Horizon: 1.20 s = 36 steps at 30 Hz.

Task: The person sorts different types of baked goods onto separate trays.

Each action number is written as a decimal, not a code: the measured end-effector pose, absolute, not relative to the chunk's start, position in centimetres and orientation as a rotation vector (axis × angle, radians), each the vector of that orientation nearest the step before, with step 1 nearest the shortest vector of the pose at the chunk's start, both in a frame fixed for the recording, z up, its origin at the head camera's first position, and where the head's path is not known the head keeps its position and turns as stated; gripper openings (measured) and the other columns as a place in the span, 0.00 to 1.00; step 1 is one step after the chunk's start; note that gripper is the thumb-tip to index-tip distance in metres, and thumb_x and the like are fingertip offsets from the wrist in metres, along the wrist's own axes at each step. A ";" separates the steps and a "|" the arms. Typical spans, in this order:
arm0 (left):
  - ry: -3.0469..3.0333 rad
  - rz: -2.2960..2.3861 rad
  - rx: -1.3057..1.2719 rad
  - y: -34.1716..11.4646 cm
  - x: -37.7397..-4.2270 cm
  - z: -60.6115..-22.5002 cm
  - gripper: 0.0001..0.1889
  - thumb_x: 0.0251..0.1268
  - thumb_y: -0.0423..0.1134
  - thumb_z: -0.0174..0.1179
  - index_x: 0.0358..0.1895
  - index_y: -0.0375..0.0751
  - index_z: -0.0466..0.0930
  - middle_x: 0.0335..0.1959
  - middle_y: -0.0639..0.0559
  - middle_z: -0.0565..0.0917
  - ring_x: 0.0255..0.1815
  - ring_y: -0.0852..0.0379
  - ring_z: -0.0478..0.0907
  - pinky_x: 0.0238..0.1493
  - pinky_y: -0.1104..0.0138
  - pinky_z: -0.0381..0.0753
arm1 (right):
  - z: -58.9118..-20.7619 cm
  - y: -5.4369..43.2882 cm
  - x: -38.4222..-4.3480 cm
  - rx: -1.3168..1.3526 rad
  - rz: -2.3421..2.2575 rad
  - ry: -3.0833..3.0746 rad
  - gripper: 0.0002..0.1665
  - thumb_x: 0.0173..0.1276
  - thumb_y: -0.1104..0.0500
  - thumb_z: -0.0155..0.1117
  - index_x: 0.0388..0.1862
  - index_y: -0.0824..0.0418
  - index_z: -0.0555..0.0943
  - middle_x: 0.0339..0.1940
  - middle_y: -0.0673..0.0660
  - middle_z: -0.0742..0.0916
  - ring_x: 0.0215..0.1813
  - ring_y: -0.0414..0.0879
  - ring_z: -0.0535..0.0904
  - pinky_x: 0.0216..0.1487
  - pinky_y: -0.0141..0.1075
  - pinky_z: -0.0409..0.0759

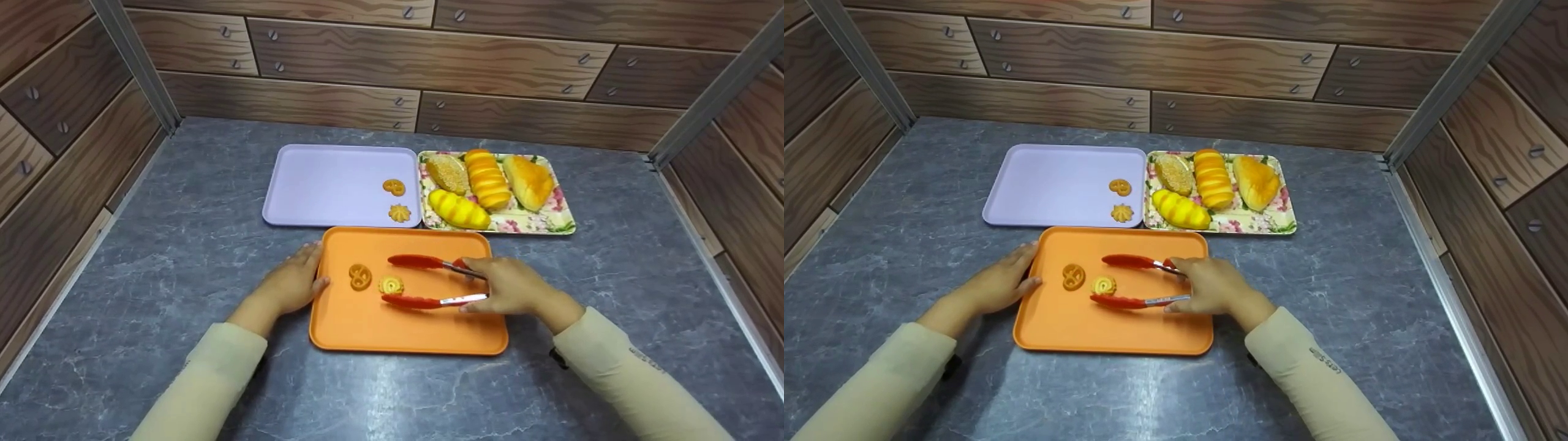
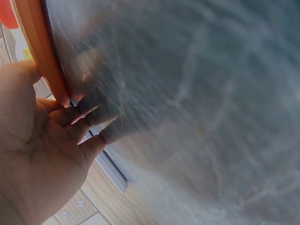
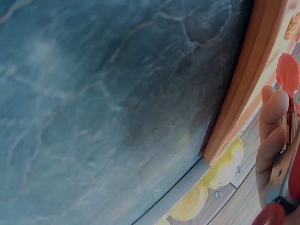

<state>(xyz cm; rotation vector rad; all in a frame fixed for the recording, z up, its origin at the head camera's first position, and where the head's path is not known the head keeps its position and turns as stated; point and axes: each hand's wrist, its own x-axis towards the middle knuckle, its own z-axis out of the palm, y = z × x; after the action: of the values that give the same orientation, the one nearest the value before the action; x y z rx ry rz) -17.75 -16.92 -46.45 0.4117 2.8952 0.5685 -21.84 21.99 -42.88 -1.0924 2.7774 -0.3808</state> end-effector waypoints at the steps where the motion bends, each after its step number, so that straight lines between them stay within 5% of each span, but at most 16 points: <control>1: 2.896 0.567 0.415 -16.9 -17.7 -46.5 0.35 0.73 0.46 0.50 0.73 0.29 0.49 0.72 0.33 0.55 0.73 0.38 0.50 0.70 0.49 0.52 | -42.9 22.0 -21.8 -1.097 -0.378 2.776 0.52 0.50 0.31 0.69 0.64 0.64 0.74 0.49 0.58 0.85 0.42 0.53 0.81 0.44 0.51 0.79; 22: 2.880 0.569 0.394 -17.0 -17.8 -46.4 0.36 0.73 0.47 0.50 0.74 0.29 0.48 0.73 0.34 0.54 0.73 0.38 0.50 0.69 0.48 0.52 | -43.0 21.9 -21.5 -1.161 -0.378 2.768 0.42 0.53 0.36 0.71 0.61 0.60 0.77 0.45 0.54 0.86 0.38 0.48 0.80 0.41 0.48 0.79; 36: 2.875 0.563 0.388 -17.0 -17.8 -46.4 0.36 0.73 0.48 0.49 0.74 0.30 0.47 0.73 0.34 0.54 0.73 0.39 0.49 0.70 0.50 0.51 | -42.4 20.7 -22.6 -1.044 -0.506 2.796 0.41 0.52 0.35 0.71 0.58 0.60 0.79 0.30 0.47 0.83 0.26 0.44 0.71 0.29 0.41 0.72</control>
<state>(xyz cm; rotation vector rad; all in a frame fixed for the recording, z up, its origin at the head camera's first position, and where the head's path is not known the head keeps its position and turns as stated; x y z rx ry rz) -17.82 -16.97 -46.38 0.3884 2.8747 0.5629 -22.57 20.72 -42.41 -1.0441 2.7957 -0.5057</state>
